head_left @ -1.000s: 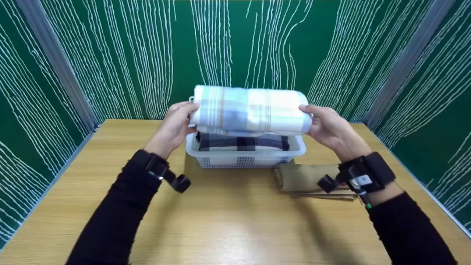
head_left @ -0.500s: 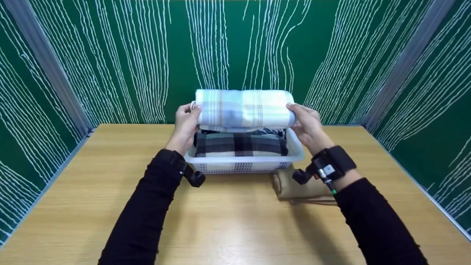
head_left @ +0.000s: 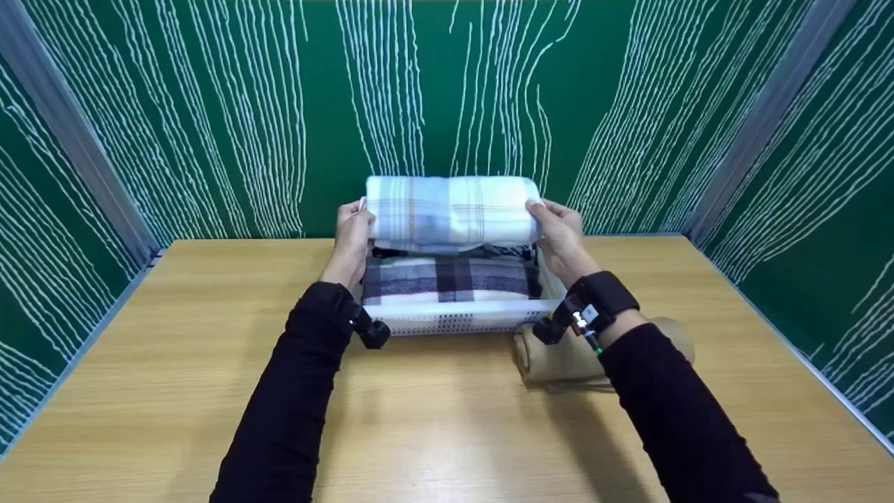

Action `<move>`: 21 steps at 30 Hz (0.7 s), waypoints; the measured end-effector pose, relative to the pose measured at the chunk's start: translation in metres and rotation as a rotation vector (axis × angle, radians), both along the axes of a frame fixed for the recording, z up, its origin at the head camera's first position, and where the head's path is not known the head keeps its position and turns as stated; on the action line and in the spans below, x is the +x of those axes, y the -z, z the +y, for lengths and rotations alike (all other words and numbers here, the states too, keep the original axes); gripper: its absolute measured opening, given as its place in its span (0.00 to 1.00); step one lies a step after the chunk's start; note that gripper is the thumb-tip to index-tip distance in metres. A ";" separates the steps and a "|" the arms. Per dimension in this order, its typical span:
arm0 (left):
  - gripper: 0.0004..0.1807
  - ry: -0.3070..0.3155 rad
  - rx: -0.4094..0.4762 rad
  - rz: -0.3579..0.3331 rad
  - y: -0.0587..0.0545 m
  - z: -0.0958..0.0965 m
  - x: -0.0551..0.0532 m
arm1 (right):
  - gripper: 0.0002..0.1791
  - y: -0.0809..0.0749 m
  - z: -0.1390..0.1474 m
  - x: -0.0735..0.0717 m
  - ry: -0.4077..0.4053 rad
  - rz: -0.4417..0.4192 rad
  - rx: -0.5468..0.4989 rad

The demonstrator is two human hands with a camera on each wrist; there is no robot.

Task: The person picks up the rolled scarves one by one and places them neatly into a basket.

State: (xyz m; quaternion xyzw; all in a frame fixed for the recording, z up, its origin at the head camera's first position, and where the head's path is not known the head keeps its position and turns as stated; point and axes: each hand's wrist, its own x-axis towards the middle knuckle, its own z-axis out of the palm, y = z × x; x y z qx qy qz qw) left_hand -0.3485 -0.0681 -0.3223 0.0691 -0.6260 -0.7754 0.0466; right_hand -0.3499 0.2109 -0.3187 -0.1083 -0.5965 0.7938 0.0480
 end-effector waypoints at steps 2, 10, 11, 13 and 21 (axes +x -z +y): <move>0.25 0.005 -0.010 -0.007 0.004 -0.003 -0.003 | 0.28 0.006 -0.001 -0.004 -0.001 -0.002 0.009; 0.27 0.065 -0.004 -0.072 0.012 -0.008 -0.013 | 0.29 0.012 0.000 -0.011 -0.044 -0.037 0.018; 0.26 0.076 0.001 -0.076 0.013 -0.008 -0.014 | 0.29 0.012 0.001 -0.011 -0.062 -0.039 0.022; 0.24 0.098 0.002 -0.080 0.016 -0.010 -0.015 | 0.30 0.013 0.004 -0.011 -0.111 -0.037 0.010; 0.25 0.111 -0.049 -0.121 0.027 -0.013 -0.017 | 0.32 0.027 0.010 -0.013 -0.208 -0.061 0.038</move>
